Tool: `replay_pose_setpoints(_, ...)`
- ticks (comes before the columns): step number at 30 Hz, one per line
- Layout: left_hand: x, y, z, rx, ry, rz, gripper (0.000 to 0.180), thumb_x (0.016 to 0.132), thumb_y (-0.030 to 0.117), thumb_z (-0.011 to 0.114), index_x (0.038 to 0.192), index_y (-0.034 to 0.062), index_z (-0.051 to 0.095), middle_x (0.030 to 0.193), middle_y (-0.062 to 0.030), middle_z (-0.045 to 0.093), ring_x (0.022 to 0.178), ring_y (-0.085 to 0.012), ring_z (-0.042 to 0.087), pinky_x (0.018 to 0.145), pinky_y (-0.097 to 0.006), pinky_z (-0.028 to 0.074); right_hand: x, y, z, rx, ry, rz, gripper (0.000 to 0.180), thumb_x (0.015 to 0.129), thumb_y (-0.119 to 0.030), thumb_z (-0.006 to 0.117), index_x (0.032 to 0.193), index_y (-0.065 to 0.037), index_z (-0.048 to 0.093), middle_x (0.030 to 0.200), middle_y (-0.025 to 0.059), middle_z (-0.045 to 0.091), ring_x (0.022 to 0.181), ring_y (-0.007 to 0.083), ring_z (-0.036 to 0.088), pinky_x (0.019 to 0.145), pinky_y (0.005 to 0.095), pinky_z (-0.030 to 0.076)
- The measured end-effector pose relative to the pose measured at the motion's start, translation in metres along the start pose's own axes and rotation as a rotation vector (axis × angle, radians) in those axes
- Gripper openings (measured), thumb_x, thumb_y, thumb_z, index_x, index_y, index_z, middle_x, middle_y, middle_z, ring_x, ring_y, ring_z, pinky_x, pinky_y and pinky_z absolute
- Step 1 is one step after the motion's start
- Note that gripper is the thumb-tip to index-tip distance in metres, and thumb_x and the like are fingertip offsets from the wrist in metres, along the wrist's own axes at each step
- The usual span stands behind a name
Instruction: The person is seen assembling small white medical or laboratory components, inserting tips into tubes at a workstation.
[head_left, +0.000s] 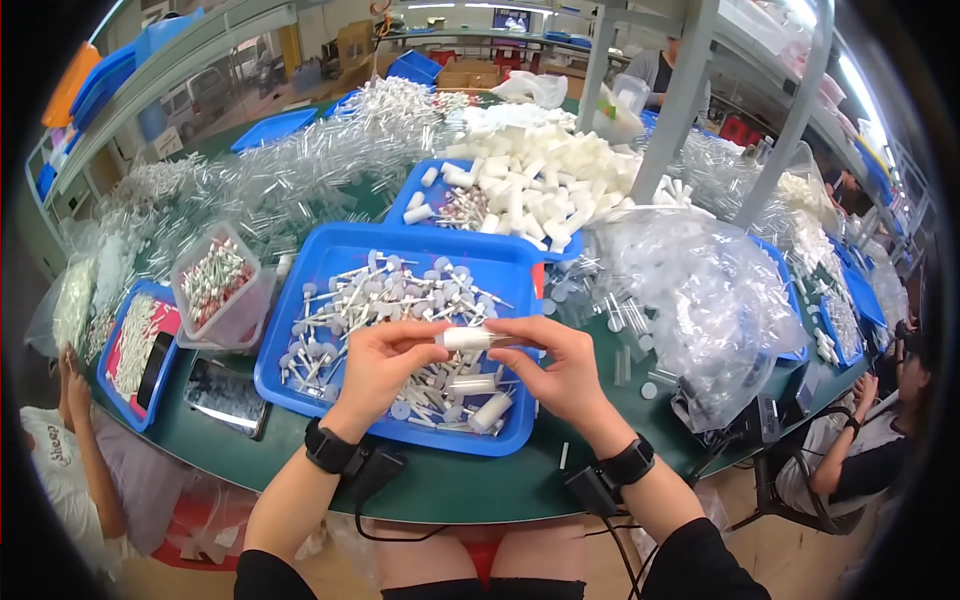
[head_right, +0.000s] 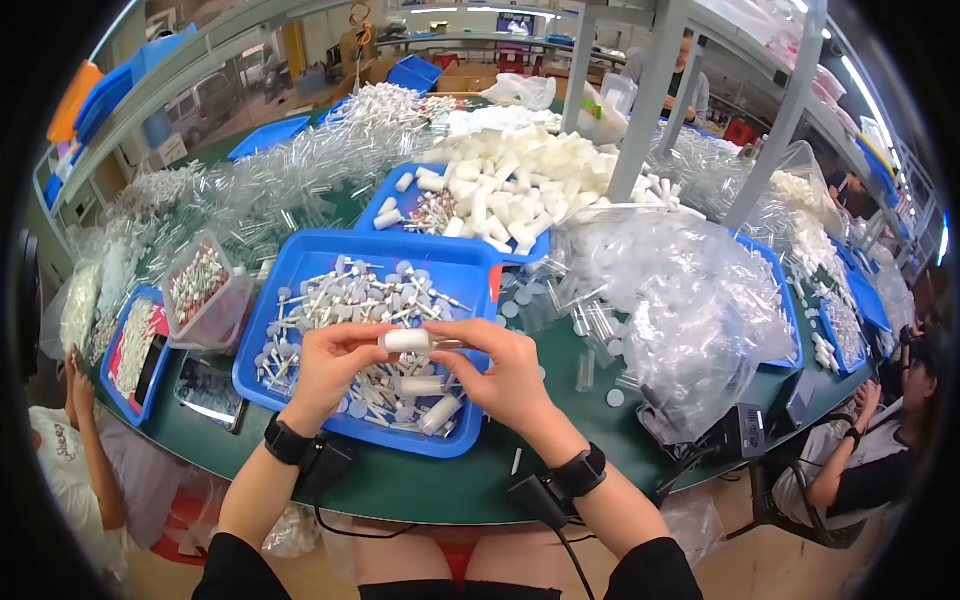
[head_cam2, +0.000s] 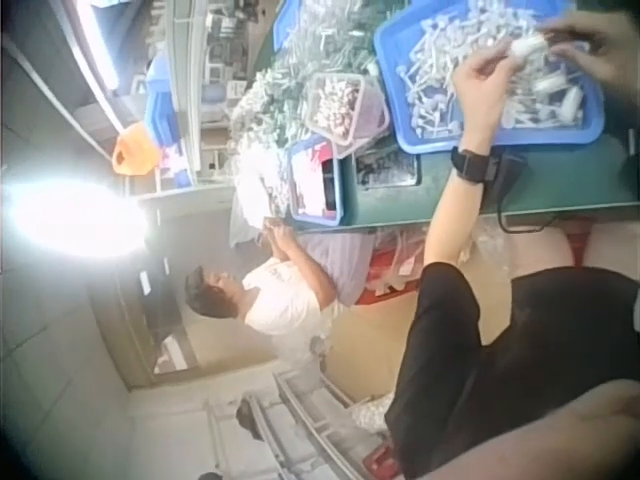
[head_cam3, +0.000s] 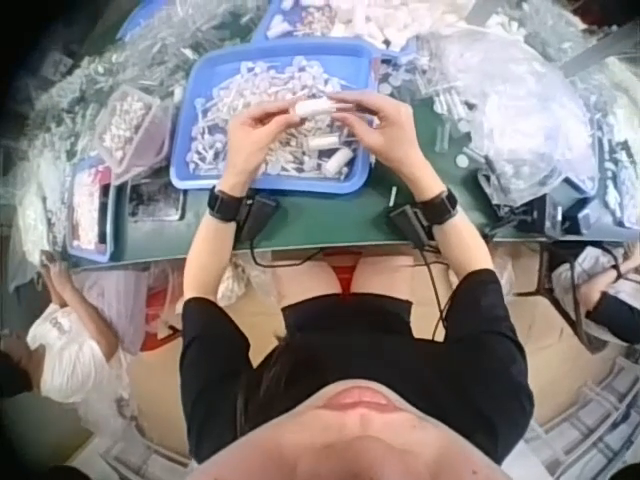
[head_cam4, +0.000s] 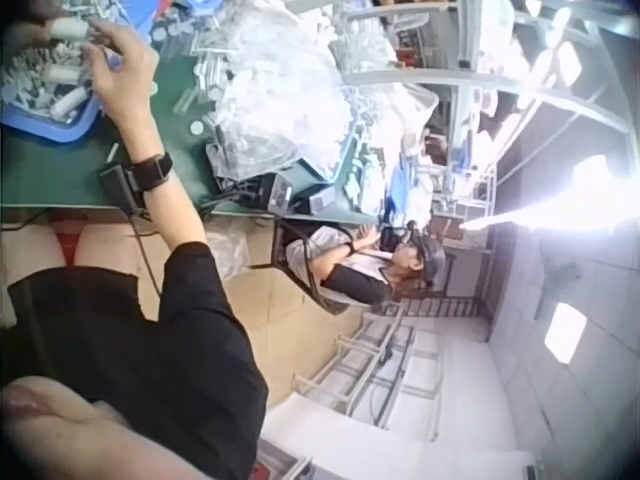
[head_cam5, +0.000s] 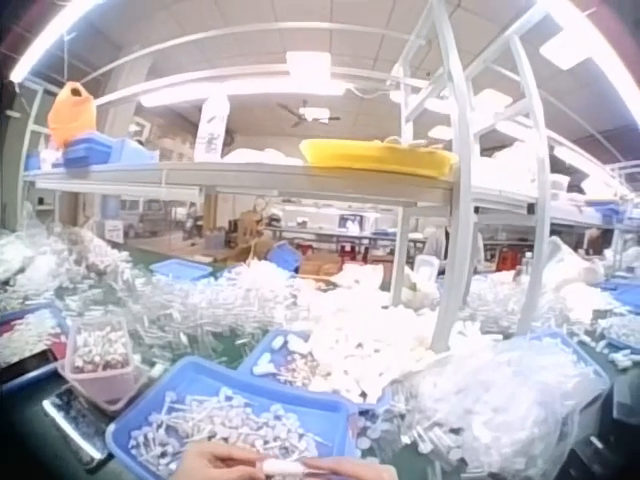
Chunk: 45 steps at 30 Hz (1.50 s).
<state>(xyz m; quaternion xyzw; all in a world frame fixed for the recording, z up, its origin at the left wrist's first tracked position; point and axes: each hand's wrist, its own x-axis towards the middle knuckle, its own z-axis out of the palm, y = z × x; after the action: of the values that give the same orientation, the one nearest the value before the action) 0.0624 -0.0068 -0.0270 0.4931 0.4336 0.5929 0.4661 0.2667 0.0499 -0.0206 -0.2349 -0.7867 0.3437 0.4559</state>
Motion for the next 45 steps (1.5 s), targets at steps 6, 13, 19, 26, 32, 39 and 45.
replay_pose_setpoints(6,-0.007,-0.001,0.011,0.032,-0.03,0.004,0.022,0.076,-0.005,0.064,0.098,-0.0045,0.063,0.093,-0.0125,0.066,0.085,-0.0153,0.063,0.076,-0.025,0.051,-0.005,-0.009,0.005,0.071,-0.094,0.034,0.026,0.078,0.0,0.064,0.105,-0.003,0.064,0.096,0.0088,0.065,0.087,0.0161,0.063,0.075,0.0263,0.052)
replay_pose_setpoints(13,-0.008,-0.003,0.013,-0.024,0.02,0.044,0.026,0.074,-0.007,0.066,0.099,-0.0048,0.062,0.093,-0.0114,0.065,0.086,-0.0151,0.063,0.074,-0.024,0.051,-0.002,-0.005,0.007,0.365,-0.127,0.387,0.024,0.082,-0.005,0.062,0.106,0.001,0.061,0.103,0.0107,0.064,0.09,0.0159,0.063,0.076,0.0269,0.052)
replay_pose_setpoints(19,-0.011,-0.004,0.011,0.08,0.022,0.139,0.019,0.07,-0.009,0.068,0.088,-0.0032,0.067,0.09,-0.0109,0.066,0.08,-0.0143,0.063,0.07,-0.024,0.05,-0.004,-0.012,0.002,0.027,-0.085,0.01,0.023,0.078,-0.005,0.065,0.101,-0.001,0.064,0.095,0.0116,0.066,0.083,0.0186,0.065,0.072,0.0272,0.052)
replay_pose_setpoints(26,-0.015,-0.008,0.013,0.345,0.16,0.456,0.022,0.062,-0.009,0.071,0.081,0.0008,0.067,0.083,-0.0133,0.066,0.079,-0.0225,0.064,0.068,-0.03,0.05,-0.007,-0.016,0.01,0.006,0.094,-0.161,0.024,0.075,-0.004,0.066,0.099,-0.004,0.065,0.094,0.0116,0.066,0.083,0.0236,0.064,0.071,0.0308,0.051)
replay_pose_setpoints(32,-0.007,-0.02,0.0,0.197,0.164,0.306,0.024,0.071,-0.011,0.062,0.092,-0.0019,0.063,0.103,-0.0154,0.062,0.094,-0.0212,0.059,0.085,-0.029,0.046,-0.006,-0.001,0.012,0.144,0.113,-0.137,0.027,0.075,-0.005,0.066,0.102,-0.002,0.062,0.095,0.0113,0.063,0.086,0.0244,0.062,0.074,0.0306,0.049)
replay_pose_setpoints(39,0.001,-0.023,-0.009,0.092,0.114,0.148,0.021,0.077,-0.004,0.062,0.098,-0.0032,0.058,0.098,-0.0095,0.061,0.091,-0.0151,0.058,0.082,-0.024,0.045,-0.008,-0.006,0.009,0.272,0.097,-0.086,0.023,0.076,-0.009,0.065,0.096,0.0,0.061,0.084,0.01,0.06,0.078,0.0245,0.06,0.069,0.0324,0.046)
replay_pose_setpoints(45,0.001,-0.042,-0.024,0.245,0.053,0.189,0.016,0.082,-0.002,0.058,0.098,-0.0026,0.06,0.097,-0.0071,0.06,0.088,-0.0135,0.057,0.08,-0.025,0.045,-0.01,0.01,0.019,0.134,0.091,-0.111,0.022,0.074,-0.008,0.065,0.094,-0.001,0.06,0.086,0.0137,0.06,0.081,0.0312,0.058,0.069,0.0355,0.046)
